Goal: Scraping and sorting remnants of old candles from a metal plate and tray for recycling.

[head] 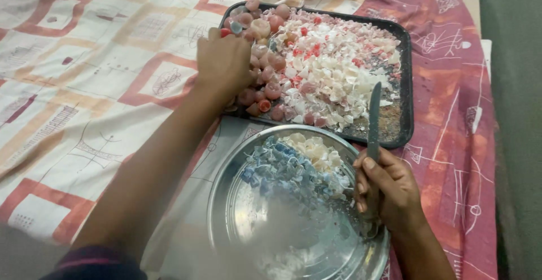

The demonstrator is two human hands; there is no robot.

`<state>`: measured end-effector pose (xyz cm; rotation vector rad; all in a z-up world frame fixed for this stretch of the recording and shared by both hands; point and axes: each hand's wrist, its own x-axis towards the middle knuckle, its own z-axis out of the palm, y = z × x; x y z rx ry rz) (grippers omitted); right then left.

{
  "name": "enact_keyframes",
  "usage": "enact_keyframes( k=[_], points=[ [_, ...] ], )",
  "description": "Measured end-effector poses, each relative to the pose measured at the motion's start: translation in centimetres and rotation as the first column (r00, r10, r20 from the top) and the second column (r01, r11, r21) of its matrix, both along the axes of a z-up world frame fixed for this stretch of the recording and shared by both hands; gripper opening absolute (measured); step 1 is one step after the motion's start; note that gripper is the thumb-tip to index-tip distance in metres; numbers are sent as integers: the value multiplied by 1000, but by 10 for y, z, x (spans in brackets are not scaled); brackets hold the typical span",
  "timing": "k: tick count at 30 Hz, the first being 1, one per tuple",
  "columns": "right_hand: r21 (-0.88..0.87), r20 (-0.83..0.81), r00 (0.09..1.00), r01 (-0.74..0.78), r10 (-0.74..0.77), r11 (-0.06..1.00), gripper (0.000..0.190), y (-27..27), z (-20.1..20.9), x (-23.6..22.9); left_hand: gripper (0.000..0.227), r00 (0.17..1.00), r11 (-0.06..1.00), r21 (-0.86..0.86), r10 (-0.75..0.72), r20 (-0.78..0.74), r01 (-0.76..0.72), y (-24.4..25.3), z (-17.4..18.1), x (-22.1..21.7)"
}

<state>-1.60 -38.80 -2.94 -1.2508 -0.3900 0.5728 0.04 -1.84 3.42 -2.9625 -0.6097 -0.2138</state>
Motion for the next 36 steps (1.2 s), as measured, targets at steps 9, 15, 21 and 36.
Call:
enact_keyframes(
  k=[9,15,21,36],
  points=[
    [50,-21,998,-60,61,997,20,2,-6,3,35,557,-148,-945,-777,293,291,-81,-2,-108],
    [-25,16,995,-97,97,995,22,2,1,-6,30,722,-558,-823,-526,450,106,-91,-54,-106],
    [-157,133,988,-55,76,986,17,5,6,-25,38,746,-565,-822,-515,422,75,-93,-52,-103],
    [-346,495,868,236,-38,908,27,27,16,-52,38,680,-628,-754,-467,565,195,-93,-63,-100]
  ],
)
